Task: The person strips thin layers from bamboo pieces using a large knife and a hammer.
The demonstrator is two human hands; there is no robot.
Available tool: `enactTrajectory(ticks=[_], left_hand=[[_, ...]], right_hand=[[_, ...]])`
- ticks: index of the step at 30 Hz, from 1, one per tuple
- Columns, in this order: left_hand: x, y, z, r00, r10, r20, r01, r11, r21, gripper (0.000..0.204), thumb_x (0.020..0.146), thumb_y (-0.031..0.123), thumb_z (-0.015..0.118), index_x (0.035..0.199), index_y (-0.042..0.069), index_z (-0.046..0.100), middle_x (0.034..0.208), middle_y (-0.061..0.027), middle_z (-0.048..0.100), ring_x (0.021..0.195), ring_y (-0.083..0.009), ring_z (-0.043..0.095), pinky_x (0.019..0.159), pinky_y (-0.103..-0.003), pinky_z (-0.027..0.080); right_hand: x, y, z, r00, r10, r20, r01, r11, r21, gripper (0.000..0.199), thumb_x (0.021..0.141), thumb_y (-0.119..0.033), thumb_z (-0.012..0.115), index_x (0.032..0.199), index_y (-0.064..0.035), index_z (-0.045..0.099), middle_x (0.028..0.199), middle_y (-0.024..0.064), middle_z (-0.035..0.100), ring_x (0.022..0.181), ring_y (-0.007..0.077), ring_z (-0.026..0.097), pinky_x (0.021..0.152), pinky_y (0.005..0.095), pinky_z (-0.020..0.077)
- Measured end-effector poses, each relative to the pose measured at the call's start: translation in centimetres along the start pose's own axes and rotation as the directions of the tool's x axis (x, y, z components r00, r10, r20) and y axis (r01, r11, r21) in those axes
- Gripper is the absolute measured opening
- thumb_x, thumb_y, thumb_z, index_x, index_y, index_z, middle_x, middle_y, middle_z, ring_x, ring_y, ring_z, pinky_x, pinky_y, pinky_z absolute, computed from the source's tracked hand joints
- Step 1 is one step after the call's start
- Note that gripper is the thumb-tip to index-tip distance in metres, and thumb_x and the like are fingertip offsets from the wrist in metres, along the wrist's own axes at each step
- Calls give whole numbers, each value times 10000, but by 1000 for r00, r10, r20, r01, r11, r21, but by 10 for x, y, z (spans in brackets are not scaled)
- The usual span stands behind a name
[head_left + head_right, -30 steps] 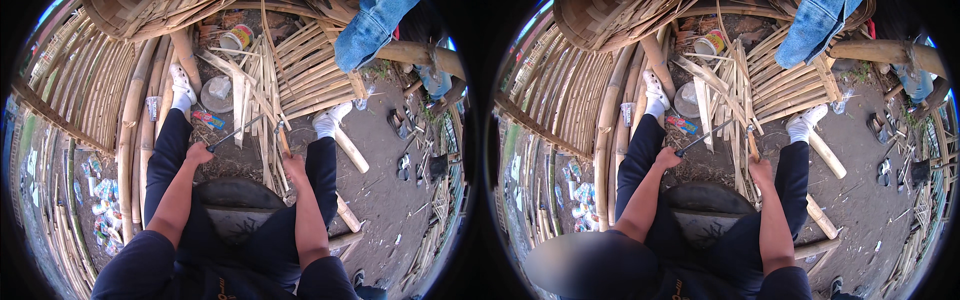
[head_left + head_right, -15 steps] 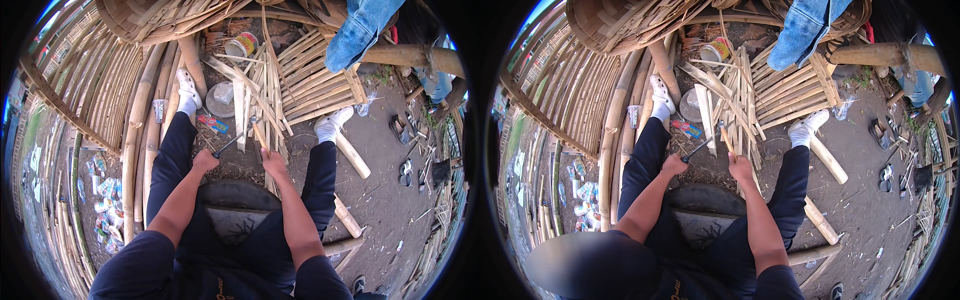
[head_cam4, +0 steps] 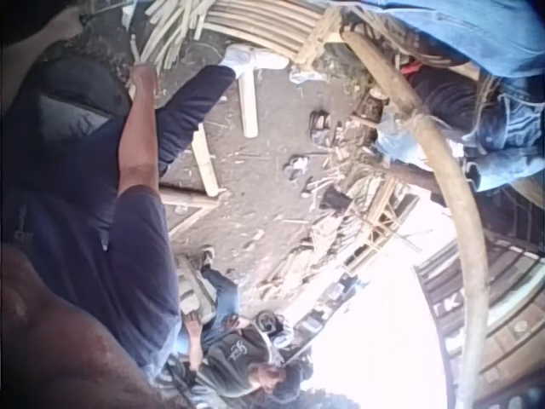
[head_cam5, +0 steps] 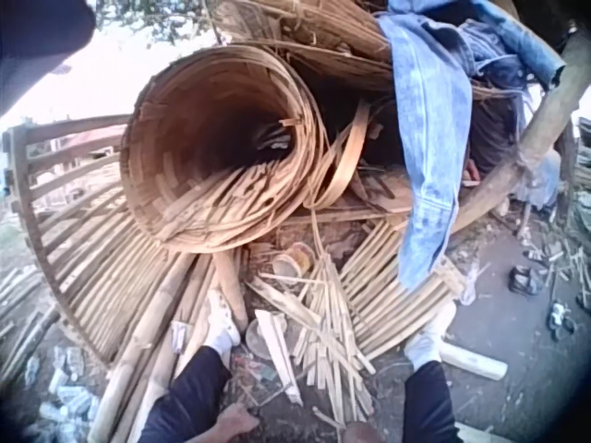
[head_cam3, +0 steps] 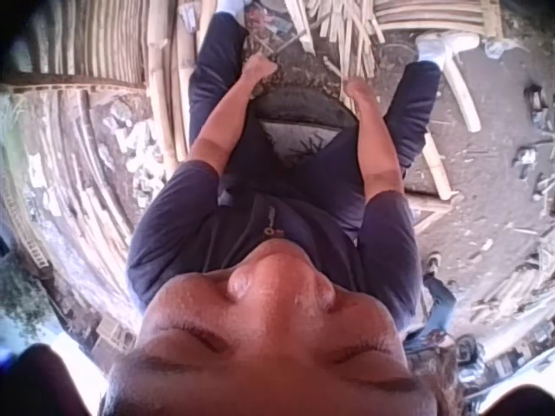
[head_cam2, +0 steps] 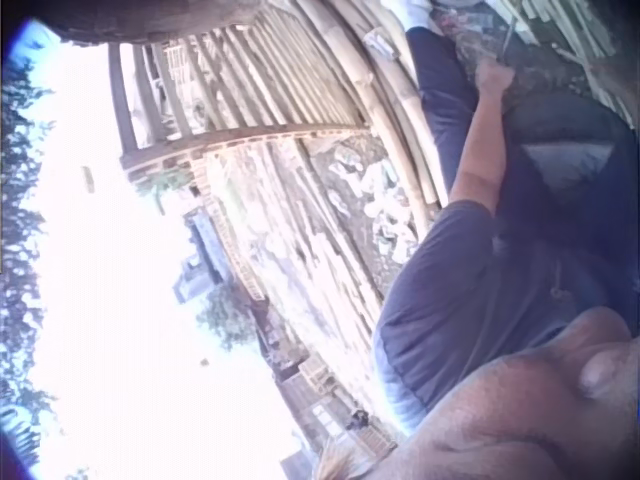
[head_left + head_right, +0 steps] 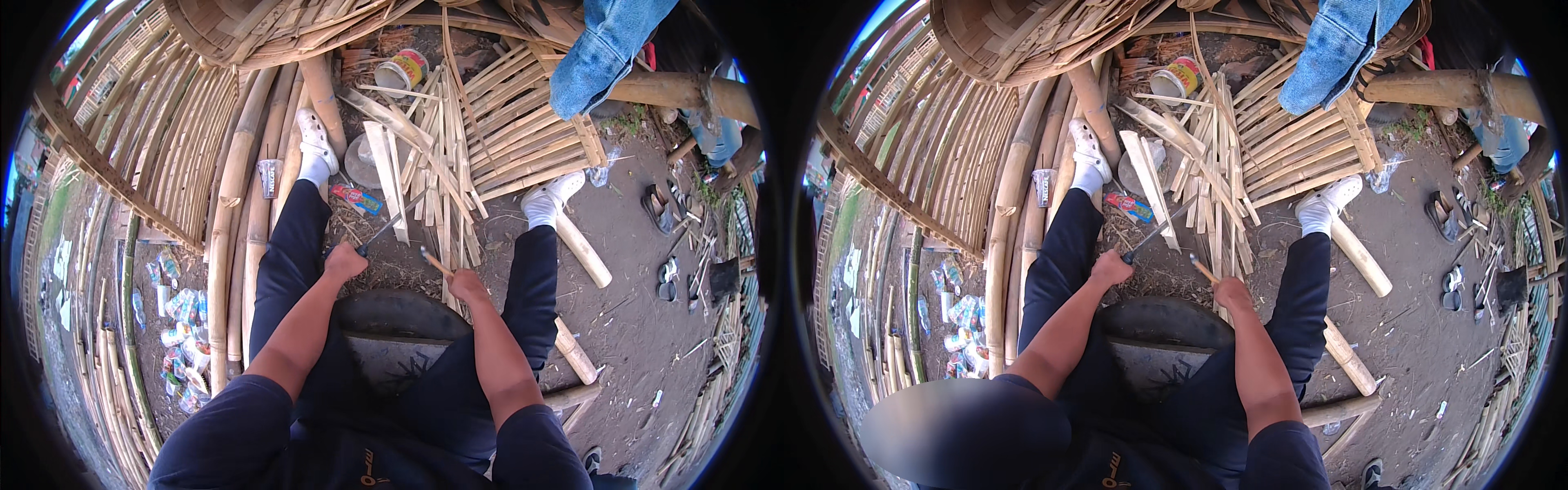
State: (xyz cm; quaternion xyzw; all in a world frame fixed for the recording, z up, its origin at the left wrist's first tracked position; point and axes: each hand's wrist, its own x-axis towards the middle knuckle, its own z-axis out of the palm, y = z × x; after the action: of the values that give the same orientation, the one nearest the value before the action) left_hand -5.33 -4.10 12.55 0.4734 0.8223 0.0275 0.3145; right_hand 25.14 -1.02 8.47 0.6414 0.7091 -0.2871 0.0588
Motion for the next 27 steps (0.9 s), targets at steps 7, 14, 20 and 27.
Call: enactTrajectory(ticks=[7,14,20,27], left_hand=[[7,-5,3,999,-49,24,49,999,15,391,737,252,656,1017,-17,697,1104,-240,661,1082,-339,634,924,-418,500],[-9,15,0,999,-5,32,4,999,44,398,701,247,690,1004,-11,703,1040,-210,688,1004,-324,669,876,-397,526],[-8,12,3,1000,21,2,-21,1000,16,369,697,229,683,958,-31,707,999,-212,695,982,-319,676,877,-396,524],[-4,-1,3,998,-59,16,59,998,4,399,702,198,654,1025,-35,685,1075,-225,673,1033,-343,653,908,-399,509]], right_hand=[[2,-19,-14,978,107,-179,-66,973,221,562,943,-454,497,880,81,655,914,312,646,921,462,626,842,507,494],[7,-37,-32,930,156,-333,-29,934,357,606,936,-481,505,793,90,651,811,330,632,835,477,633,799,514,497],[1,-53,-34,903,135,-407,28,928,372,550,948,-451,513,802,62,646,724,286,619,726,430,628,709,500,483],[-7,-86,-96,537,39,-843,681,569,460,436,968,-285,558,660,16,491,495,99,413,455,191,321,449,376,321]])
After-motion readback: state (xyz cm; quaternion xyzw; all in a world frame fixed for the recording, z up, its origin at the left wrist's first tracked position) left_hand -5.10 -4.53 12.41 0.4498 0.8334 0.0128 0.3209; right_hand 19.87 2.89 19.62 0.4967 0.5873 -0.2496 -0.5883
